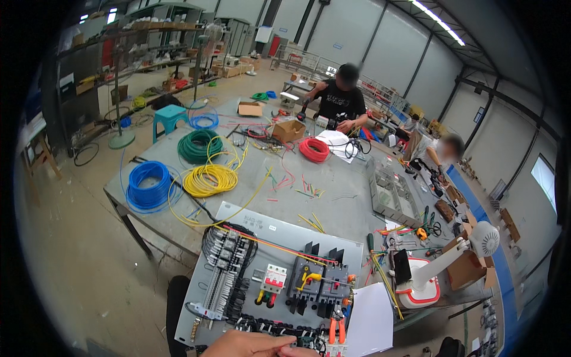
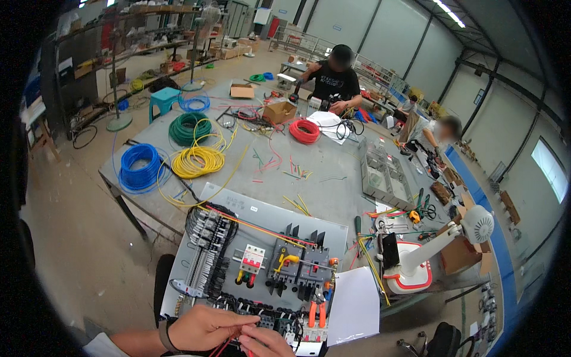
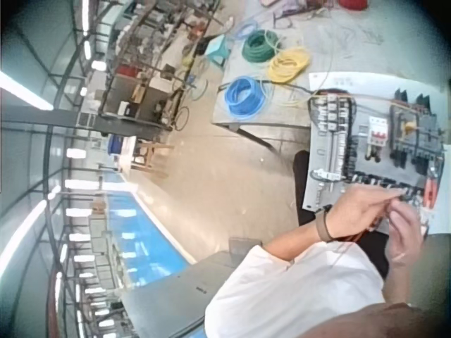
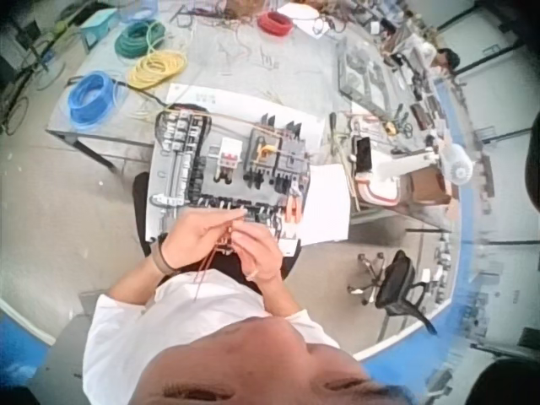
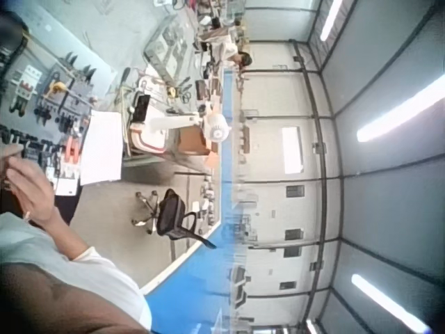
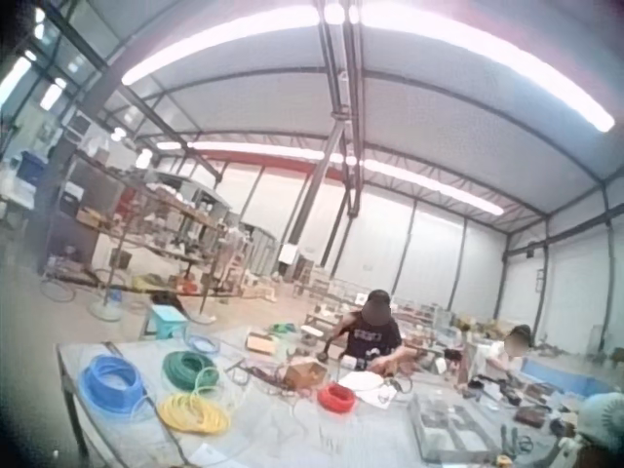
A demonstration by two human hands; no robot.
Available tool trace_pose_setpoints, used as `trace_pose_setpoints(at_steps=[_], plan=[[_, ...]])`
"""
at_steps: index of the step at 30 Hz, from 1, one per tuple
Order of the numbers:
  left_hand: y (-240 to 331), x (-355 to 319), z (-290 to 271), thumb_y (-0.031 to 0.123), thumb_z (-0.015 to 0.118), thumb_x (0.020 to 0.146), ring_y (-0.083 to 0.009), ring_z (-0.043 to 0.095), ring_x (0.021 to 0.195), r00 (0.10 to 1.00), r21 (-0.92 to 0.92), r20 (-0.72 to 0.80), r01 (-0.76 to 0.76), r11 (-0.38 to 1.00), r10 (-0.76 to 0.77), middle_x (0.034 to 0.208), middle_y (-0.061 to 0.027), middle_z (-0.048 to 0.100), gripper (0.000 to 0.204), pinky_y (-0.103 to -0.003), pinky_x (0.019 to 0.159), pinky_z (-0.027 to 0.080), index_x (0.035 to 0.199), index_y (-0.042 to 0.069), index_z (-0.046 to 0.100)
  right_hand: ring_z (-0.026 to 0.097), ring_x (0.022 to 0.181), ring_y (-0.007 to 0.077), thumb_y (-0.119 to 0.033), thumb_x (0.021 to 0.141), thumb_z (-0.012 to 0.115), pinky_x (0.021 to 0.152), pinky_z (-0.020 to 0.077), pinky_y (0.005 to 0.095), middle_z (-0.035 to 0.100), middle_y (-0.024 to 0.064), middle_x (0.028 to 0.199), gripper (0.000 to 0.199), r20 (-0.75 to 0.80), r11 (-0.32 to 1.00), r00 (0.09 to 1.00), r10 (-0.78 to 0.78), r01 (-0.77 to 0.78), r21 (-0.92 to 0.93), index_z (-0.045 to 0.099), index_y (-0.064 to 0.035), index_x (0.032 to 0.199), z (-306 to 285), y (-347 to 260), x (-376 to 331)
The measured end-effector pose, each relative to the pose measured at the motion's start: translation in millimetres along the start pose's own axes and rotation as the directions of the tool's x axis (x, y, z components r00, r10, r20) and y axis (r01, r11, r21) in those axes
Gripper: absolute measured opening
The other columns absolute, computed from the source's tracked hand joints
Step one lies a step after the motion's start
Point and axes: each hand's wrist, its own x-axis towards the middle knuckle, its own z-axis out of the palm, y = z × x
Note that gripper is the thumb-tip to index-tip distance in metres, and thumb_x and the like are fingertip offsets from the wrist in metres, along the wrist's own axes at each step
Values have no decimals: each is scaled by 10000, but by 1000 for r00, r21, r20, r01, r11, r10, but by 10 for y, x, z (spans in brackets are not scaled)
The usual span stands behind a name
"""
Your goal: The person strips and connects colored wires to terminals on an electrical panel. They use wire strippers and a screwdriver to prepare and secure the wires to various components within the panel.
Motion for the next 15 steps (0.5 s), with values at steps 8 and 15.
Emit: trace_pose_setpoints(at_steps=[8, 15], plan=[[-142, 16, 79, -14, 587, 961, -220, 757, 939, 999, 119, -50, 4, 993, 2, 1039, -174, 765, 374, -309, 808, 589, 1308, 60, 702, 695, 985, 336, 0, 871, 733, 855, 562, 386, 696, 201, 1142, 262, 18, 999, 999, 44, -44, -9, 736, 19, 1132, 3, -43, 135], [-135, 159, -294, 4, 555, 1016, -245, 750, 758, 843, -172, -534, -33, 985, -64, 913, -178, 727, 250, -350, 692, 624, 1223, -78, 670, 691, 1023, 286, -240, 1037, 589, 905, 537, 380, 684, 194, 1169, 402, 477, 665, 649, 593, -729, 164, 585, 22, 1342, 372, 129, -150]])
